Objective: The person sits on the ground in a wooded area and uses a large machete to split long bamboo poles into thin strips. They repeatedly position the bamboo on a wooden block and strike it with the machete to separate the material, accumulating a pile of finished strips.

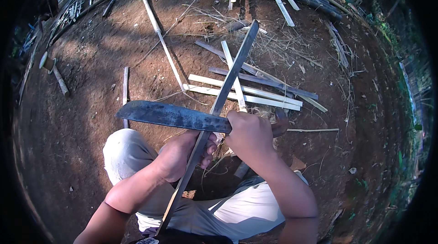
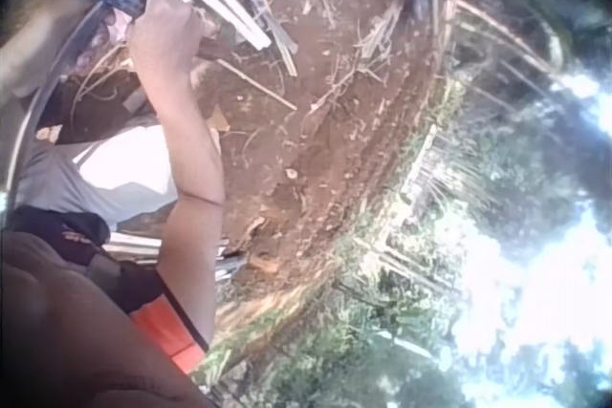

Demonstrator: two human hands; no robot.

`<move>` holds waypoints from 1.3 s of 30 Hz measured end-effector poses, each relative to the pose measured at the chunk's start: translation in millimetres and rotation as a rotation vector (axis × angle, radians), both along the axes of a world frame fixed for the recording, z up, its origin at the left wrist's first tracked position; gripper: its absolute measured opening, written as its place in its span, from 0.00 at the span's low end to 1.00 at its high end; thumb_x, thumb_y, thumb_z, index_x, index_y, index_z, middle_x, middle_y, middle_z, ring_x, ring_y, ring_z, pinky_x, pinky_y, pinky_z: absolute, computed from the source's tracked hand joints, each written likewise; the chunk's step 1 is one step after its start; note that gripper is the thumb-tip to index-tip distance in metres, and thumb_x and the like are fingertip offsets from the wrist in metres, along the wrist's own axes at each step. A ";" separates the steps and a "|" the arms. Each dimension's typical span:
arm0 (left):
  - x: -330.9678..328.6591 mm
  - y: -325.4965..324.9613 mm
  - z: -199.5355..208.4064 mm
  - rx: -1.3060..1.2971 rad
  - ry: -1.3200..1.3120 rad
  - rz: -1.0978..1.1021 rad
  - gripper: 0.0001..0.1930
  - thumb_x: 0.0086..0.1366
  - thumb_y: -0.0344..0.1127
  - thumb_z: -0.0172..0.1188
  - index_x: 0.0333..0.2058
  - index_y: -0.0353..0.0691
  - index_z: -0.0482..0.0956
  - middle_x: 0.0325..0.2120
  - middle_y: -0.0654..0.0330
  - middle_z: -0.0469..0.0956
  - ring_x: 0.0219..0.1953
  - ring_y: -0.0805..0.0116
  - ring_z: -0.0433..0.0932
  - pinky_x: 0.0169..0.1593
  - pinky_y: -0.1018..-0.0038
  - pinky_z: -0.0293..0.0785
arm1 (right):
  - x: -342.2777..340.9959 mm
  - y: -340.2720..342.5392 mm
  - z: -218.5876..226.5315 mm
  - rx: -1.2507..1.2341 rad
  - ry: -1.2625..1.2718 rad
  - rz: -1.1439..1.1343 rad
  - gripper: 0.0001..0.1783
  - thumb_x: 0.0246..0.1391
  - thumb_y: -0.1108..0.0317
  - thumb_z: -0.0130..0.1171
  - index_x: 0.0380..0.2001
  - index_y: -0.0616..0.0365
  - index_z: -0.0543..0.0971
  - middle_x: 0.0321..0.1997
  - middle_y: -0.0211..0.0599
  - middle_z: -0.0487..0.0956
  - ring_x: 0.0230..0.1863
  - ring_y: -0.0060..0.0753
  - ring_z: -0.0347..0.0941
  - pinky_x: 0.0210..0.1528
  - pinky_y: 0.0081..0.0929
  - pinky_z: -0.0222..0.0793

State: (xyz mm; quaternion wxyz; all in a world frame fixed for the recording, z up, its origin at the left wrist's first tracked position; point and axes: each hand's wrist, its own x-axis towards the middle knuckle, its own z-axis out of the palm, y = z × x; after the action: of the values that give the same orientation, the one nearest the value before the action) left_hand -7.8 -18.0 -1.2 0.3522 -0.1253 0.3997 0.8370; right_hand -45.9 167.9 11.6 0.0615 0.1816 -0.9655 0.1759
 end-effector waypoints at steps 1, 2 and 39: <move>0.9 0.7 -2.3 -0.015 0.017 -0.027 0.18 0.75 0.46 0.40 0.41 0.37 0.72 0.27 0.63 0.70 0.25 0.73 0.70 0.30 0.77 0.66 | 3.4 -3.0 1.7 -0.001 -0.024 0.012 0.07 0.38 0.74 0.63 0.22 0.59 0.74 0.23 0.45 0.77 0.27 0.55 0.77 0.31 0.46 0.72; 1.5 1.6 -3.8 -0.029 0.034 -0.054 0.18 0.74 0.47 0.41 0.41 0.37 0.71 0.26 0.62 0.70 0.23 0.72 0.70 0.28 0.76 0.65 | 6.5 -5.2 1.9 -0.001 -0.049 0.023 0.07 0.38 0.74 0.63 0.22 0.59 0.74 0.23 0.45 0.77 0.27 0.55 0.77 0.31 0.45 0.72; 22.3 7.7 -1.2 -1.072 0.741 -0.202 0.20 0.77 0.45 0.36 0.39 0.30 0.65 0.20 0.37 0.71 0.26 0.31 0.72 0.31 0.50 0.67 | -62.3 71.6 -6.7 0.113 -0.125 -0.399 0.05 0.47 0.71 0.59 0.27 0.58 0.83 0.27 0.55 0.80 0.34 0.60 0.79 0.41 0.49 0.75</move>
State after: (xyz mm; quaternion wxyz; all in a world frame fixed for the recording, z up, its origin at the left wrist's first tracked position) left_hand 14.5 -10.3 -2.4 0.1570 0.0510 0.8657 0.4725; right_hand -108.2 239.5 5.0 0.0250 -0.0211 -0.9926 0.1165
